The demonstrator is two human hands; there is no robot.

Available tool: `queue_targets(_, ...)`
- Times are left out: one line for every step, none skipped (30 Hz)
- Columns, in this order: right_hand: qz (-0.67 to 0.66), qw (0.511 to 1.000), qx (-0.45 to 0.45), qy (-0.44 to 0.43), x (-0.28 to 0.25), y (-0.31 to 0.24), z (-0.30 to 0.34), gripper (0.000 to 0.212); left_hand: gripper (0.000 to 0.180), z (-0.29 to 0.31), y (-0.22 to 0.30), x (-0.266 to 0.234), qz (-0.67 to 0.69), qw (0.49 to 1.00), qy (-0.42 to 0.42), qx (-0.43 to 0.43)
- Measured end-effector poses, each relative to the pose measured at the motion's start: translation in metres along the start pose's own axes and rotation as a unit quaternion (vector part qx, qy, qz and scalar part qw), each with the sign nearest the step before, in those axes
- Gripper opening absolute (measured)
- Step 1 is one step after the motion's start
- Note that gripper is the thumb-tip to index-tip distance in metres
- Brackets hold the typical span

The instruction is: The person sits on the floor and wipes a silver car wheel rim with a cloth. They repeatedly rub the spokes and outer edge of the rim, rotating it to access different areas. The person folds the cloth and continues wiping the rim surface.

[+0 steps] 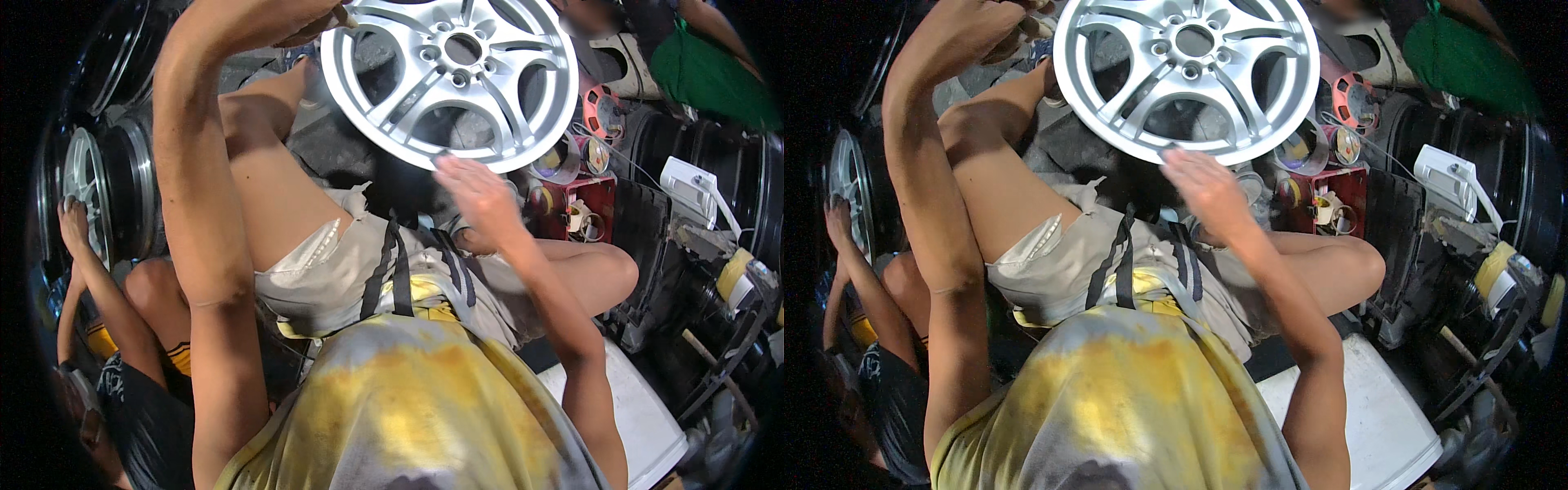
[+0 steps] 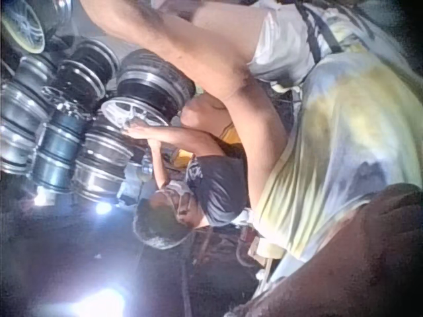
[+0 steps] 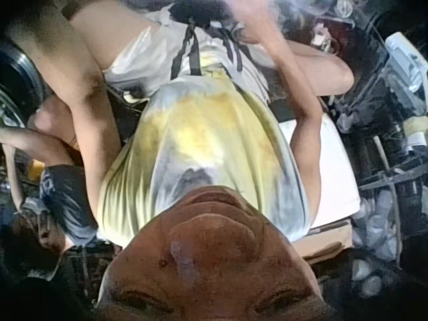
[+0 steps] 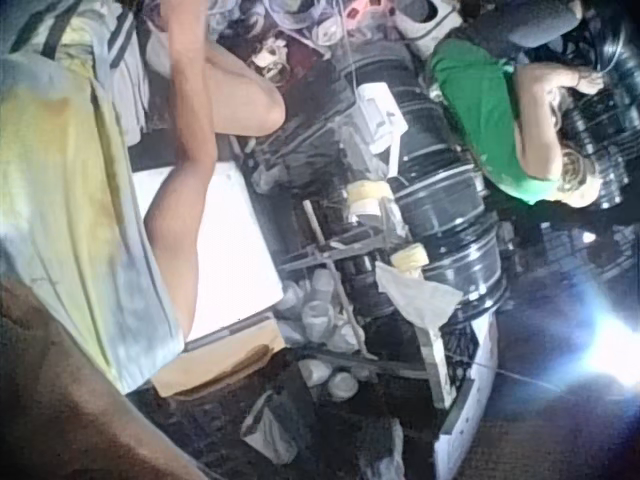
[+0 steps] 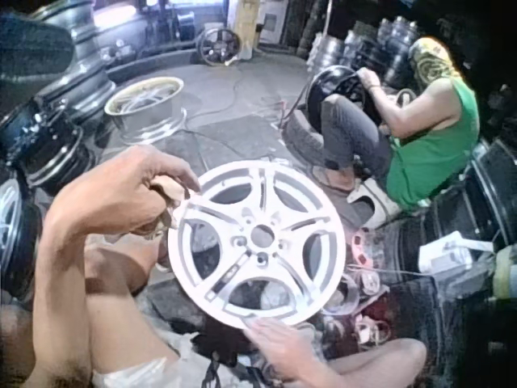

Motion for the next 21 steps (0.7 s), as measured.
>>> queue_targets(-0.008,1.000,-0.025,0.000,0.014,-0.019,-0.018,0.032,0.031,-0.001,-0.004,-0.002,0.005,0.999,-0.033,-0.027)
queue_targets(-0.010,0.999,-0.038,0.007,0.036,-0.029,-0.039,0.035,0.032,0.001,0.003,0.002,0.002,1.000,-0.005,0.021)
queue_targets(0.023,1.000,-0.010,0.018,0.044,-0.008,-0.039,0.037,0.032,-0.023,0.020,0.039,0.025,0.993,-0.001,0.113)
queue_targets(0.011,1.000,-0.018,0.010,0.045,-0.016,-0.042,0.039,0.032,-0.032,0.008,0.040,0.026,0.995,-0.016,0.099)
queue_targets(0.000,1.000,-0.025,0.003,0.042,-0.024,-0.044,0.040,0.033,-0.037,-0.003,0.038,0.027,0.996,-0.030,0.085)
queue_targets(-0.002,1.000,-0.024,-0.009,0.038,-0.023,-0.040,0.042,0.032,-0.037,-0.005,0.039,0.005,0.988,-0.014,0.156)
queue_targets(0.025,0.999,-0.029,-0.022,0.027,-0.011,-0.021,0.043,0.031,-0.034,-0.004,0.035,0.004,0.987,-0.002,0.163)
queue_targets(0.059,0.997,-0.023,-0.039,0.010,0.009,0.018,0.044,0.030,-0.031,0.003,0.039,0.014,0.984,0.003,0.176)
queue_targets(0.078,0.995,-0.030,-0.054,-0.002,0.008,0.029,0.045,0.030,-0.025,0.002,0.030,0.019,0.990,0.002,0.141)
queue_targets(0.067,0.996,-0.028,-0.057,-0.003,0.006,0.032,0.045,0.030,-0.024,-0.002,0.025,0.026,0.996,-0.014,0.089)
queue_targets(0.056,0.996,-0.025,-0.060,-0.003,0.004,0.034,0.045,0.030,-0.024,-0.009,0.023,0.029,0.998,-0.024,0.052)
queue_targets(0.049,0.997,-0.027,-0.059,-0.004,-0.001,0.026,0.046,0.031,-0.020,-0.010,0.017,0.036,0.998,-0.040,0.019)
queue_targets(0.058,0.997,-0.046,-0.029,0.017,-0.001,0.019,0.044,0.031,-0.031,-0.009,0.027,0.044,0.994,0.007,0.102)
queue_targets(0.030,0.999,-0.046,-0.004,0.037,-0.014,-0.006,0.042,0.031,-0.028,-0.012,0.029,0.022,0.994,0.004,0.106)
queue_targets(0.015,1.000,-0.025,0.006,0.048,-0.020,-0.034,0.039,0.031,-0.035,-0.008,0.041,0.013,0.992,-0.008,0.129)
queue_targets(0.010,0.999,0.003,0.039,0.066,-0.024,-0.057,0.038,0.032,-0.037,-0.002,0.045,-0.003,0.990,-0.013,0.144)
queue_targets(-0.045,0.994,0.059,0.075,0.070,-0.020,-0.075,0.038,0.032,-0.038,0.006,0.051,0.005,0.990,-0.035,0.140)
queue_targets(-0.058,0.993,0.079,0.068,0.072,-0.020,-0.076,0.036,0.032,-0.038,0.003,0.052,-0.003,0.990,-0.037,0.136)
queue_targets(-0.070,0.991,0.099,0.060,0.071,-0.020,-0.075,0.034,0.032,-0.039,-0.001,0.053,-0.012,0.990,-0.039,0.133)
queue_targets(-0.029,0.995,0.093,0.034,0.058,-0.022,-0.056,0.032,0.031,-0.039,-0.003,0.051,-0.014,0.992,-0.040,0.122)
queue_targets(0.013,0.997,0.080,0.005,0.034,-0.016,-0.034,0.030,0.031,-0.037,-0.007,0.045,-0.016,0.994,-0.035,0.107)
Point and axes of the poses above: each hand's wrist, its own z-axis away from the middle knuckle, its own x-axis out of the palm, y = z × x, the point moved 6 cm from there along -z, towards the middle knuckle, and after that the axes turned 8 degrees about y, right-handed, at the moved point
